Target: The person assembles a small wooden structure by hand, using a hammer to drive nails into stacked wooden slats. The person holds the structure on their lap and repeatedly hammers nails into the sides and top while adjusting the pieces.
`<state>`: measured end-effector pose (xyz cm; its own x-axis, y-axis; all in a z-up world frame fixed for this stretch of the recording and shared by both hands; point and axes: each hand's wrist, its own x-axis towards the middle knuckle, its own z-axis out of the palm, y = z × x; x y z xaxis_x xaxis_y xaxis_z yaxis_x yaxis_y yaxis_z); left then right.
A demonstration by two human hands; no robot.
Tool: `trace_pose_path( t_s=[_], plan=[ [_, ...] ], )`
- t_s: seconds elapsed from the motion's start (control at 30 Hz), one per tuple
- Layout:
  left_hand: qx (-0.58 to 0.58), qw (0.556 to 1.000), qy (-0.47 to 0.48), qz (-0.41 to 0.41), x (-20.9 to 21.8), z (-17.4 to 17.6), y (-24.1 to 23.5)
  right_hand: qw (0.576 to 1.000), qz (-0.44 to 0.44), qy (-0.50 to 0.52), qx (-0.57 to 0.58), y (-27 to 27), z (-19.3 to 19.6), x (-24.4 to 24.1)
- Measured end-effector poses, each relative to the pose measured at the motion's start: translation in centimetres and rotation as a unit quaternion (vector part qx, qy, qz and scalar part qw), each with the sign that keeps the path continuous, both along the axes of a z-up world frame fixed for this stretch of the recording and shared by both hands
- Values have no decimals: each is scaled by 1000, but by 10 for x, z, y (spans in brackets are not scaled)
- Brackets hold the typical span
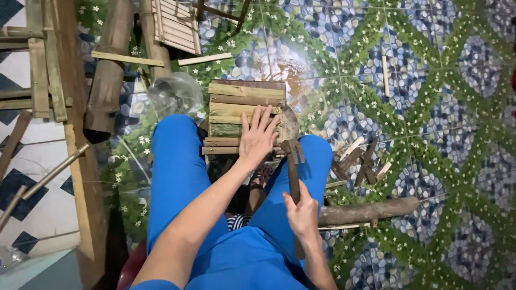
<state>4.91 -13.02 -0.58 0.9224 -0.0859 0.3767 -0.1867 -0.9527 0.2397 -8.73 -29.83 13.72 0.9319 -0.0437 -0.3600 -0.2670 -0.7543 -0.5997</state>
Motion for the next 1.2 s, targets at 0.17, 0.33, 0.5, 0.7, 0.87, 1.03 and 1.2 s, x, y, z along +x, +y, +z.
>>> trace_pose_path(
  t_s=[0.17,0.33,0.5,0.7,0.87,1.03,1.2],
  plan=[
    [-205,975,-65,-50,4,-27,9,994,98,0,-55,-11,-3,7],
    [-203,979,-8,-23,0,-18,7,950,180,75,-244,-2,17,17],
    [-235,972,-12,-22,0,-13,6,948,172,61,-260,9,39,22],
    [-223,974,-43,-11,1,-24,4,904,215,123,-349,7,22,28],
    [-225,973,-43,-4,-3,-17,5,908,217,109,-342,12,25,22],
    [-237,971,-11,-30,-5,-13,7,899,235,25,-368,3,6,13],
    [-201,979,-27,-16,4,-27,4,887,257,-12,-384,-4,-10,15]
  ],
)
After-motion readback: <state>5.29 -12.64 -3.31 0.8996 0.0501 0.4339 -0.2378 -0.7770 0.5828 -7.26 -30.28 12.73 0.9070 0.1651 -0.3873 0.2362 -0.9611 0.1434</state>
